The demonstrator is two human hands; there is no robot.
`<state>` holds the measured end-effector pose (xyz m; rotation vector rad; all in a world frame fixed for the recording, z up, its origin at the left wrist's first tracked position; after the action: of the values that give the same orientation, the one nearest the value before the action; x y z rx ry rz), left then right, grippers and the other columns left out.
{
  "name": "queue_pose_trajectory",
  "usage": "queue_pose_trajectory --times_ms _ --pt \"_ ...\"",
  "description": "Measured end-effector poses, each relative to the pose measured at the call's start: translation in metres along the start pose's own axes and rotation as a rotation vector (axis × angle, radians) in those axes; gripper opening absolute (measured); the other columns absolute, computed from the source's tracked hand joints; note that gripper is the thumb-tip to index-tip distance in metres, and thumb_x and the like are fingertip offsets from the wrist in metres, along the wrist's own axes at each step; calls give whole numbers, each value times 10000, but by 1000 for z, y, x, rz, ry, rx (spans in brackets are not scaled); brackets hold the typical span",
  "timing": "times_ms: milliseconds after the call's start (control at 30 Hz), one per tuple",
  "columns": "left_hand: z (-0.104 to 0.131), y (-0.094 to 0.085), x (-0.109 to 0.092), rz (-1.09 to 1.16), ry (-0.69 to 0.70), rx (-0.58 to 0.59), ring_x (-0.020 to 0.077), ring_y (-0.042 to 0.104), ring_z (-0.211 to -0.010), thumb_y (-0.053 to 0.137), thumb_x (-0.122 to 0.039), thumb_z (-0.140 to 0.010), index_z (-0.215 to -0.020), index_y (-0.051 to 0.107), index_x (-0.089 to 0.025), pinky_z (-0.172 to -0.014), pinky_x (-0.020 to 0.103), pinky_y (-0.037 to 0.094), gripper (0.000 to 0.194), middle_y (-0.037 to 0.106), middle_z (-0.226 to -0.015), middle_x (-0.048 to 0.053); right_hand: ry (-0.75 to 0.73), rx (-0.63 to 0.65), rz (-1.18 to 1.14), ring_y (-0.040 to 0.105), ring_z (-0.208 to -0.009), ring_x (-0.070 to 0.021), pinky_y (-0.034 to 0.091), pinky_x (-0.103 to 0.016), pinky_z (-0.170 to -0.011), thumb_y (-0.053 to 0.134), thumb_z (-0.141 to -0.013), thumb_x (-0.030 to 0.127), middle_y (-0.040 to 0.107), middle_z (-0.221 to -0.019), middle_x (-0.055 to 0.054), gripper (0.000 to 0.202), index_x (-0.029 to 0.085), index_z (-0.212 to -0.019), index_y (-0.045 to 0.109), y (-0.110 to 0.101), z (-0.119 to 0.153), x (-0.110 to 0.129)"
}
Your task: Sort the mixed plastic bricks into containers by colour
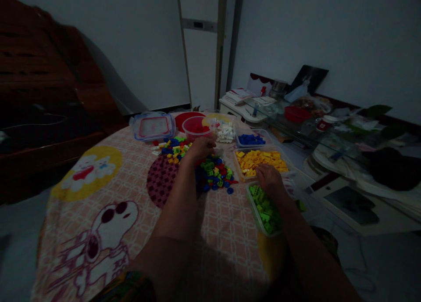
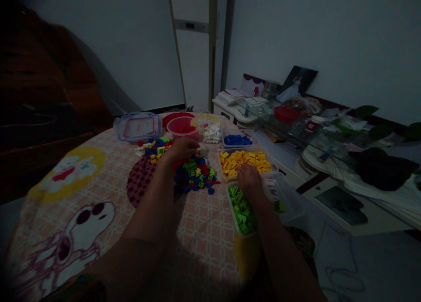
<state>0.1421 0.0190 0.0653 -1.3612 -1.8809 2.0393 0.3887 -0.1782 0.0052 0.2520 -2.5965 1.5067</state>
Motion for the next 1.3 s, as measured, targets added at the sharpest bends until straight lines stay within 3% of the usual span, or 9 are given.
queue_pose_trajectory --times_ms 167,333,500,667,900,1133,1300 --pt "5 -1 1 -45 -54 164 199 710 -834 733 -199 -699 -987 806 -154 -763 236 514 301 792 -925 58 -12 11 -10 613 -864 -233 469 -369 -864 409 -976 237 704 -876 -113 309 189 -823 673 -3 -1 2" --pt "1 21 -17 -89 -48 284 170 705 -788 790 -150 -640 -930 813 -181 -694 191 496 293 794 -879 37 -1 -42 -16 620 -920 -240 469 -379 -904 412 -975 237 720 -938 -125 295 193 -859 680 -1 1 3" --pt "-6 38 -25 -144 -48 141 171 708 -812 692 -110 -745 -975 805 -130 -755 214 511 257 789 -913 88 -5 -38 -10 614 -920 -235 464 -377 -903 409 -981 243 713 -947 -124 300 197 -854 677 0 1 1" --pt "-8 30 -18 -146 -28 55 177 712 -821 673 -118 -764 -982 810 -140 -800 229 516 259 790 -915 85 -19 -44 15 614 -900 -239 467 -376 -883 425 -964 229 703 -890 -115 286 201 -815 668 -1 1 1" --pt "-2 25 -18 -148 -64 265 155 704 -745 757 -121 -666 -814 820 -195 -674 183 490 177 780 -765 27 -27 -29 3 616 -894 -239 471 -373 -873 416 -976 254 710 -918 -119 295 200 -845 674 -1 1 0" --pt "-3 32 -22 -226 -123 232 147 701 -755 784 -131 -648 -833 815 -198 -658 172 481 198 780 -773 37 -17 -42 -11 608 -919 -229 457 -365 -907 403 -983 254 709 -943 -115 302 200 -880 681 1 2 0" --pt "-2 27 -17 -132 -58 182 158 694 -742 772 -182 -683 -818 807 -169 -693 204 500 140 777 -778 52 13 -32 8 609 -911 -235 454 -366 -897 420 -971 245 710 -931 -119 288 200 -855 680 -1 2 3"
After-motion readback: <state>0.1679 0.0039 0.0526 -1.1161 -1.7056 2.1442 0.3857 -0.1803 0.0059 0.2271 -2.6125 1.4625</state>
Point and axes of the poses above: each hand's wrist, its own z-axis away from the middle knuckle, its own y-axis out of the palm, x = y × z, the point moved 2 cm from there along -z, towards the middle knuckle
